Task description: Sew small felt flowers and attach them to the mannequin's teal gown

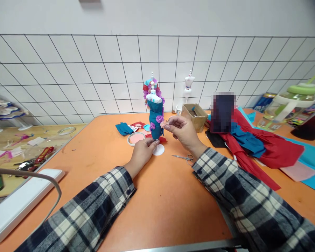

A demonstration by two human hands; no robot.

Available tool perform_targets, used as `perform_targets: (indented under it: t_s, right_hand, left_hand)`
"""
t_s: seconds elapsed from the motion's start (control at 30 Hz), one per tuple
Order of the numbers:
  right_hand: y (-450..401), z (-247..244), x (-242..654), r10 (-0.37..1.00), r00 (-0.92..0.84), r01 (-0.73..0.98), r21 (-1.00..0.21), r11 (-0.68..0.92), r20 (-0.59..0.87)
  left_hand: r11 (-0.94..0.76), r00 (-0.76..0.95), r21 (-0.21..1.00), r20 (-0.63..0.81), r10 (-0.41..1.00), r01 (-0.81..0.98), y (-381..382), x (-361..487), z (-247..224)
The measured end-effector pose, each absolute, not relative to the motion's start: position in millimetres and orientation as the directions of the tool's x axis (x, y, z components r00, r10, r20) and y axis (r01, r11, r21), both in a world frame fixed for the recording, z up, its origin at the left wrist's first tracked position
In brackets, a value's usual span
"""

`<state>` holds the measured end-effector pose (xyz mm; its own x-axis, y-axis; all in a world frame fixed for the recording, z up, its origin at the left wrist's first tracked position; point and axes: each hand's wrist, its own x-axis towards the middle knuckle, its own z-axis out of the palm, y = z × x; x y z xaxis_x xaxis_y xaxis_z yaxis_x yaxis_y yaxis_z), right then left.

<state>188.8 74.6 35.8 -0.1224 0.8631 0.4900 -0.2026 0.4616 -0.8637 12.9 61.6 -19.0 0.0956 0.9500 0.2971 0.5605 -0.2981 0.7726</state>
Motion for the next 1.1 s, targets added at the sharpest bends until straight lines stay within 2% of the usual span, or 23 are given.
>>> perform_targets:
  t_s: [0.2,0.33,0.53,0.83,1.0,1.1]
  right_hand:
    - [80.6,17.6,185.8,0.84,-0.114,-0.196,-0.841,0.504,0.53]
    - [79.3,16.6,185.9,0.828,-0.168,-0.071,-0.845,0.53,0.534]
    - [73.3,21.1,180.0,0.842,-0.093,0.097,-0.836,0.54,0.532]
    - [72.2,16.0,170.1,0.876,-0.021,0.014,-0.876,0.482,0.481]
    - [73.5,17.4,171.8,0.85,0.074,0.184,-0.844,0.503,0.522]
    - [68.2,18.0,173.7,0.801,0.085,0.312,-0.779,0.544,0.593]
  left_hand:
    - [-0.335,0.118,0.723,0.335,0.935,0.604,61.6,12.6,-21.7]
    - [-0.335,0.128,0.728,0.326,0.937,0.598,60.4,14.4,-20.0]
    - [-0.334,0.131,0.731,0.322,0.937,0.595,60.2,15.4,-18.6]
    - [-0.333,0.144,0.732,0.311,0.939,0.594,61.3,15.7,-20.3]
    - [-0.376,0.203,0.692,0.322,0.925,0.616,63.8,15.6,-20.4]
    - [-0.396,0.232,0.676,0.325,0.917,0.621,64.4,15.2,-21.5]
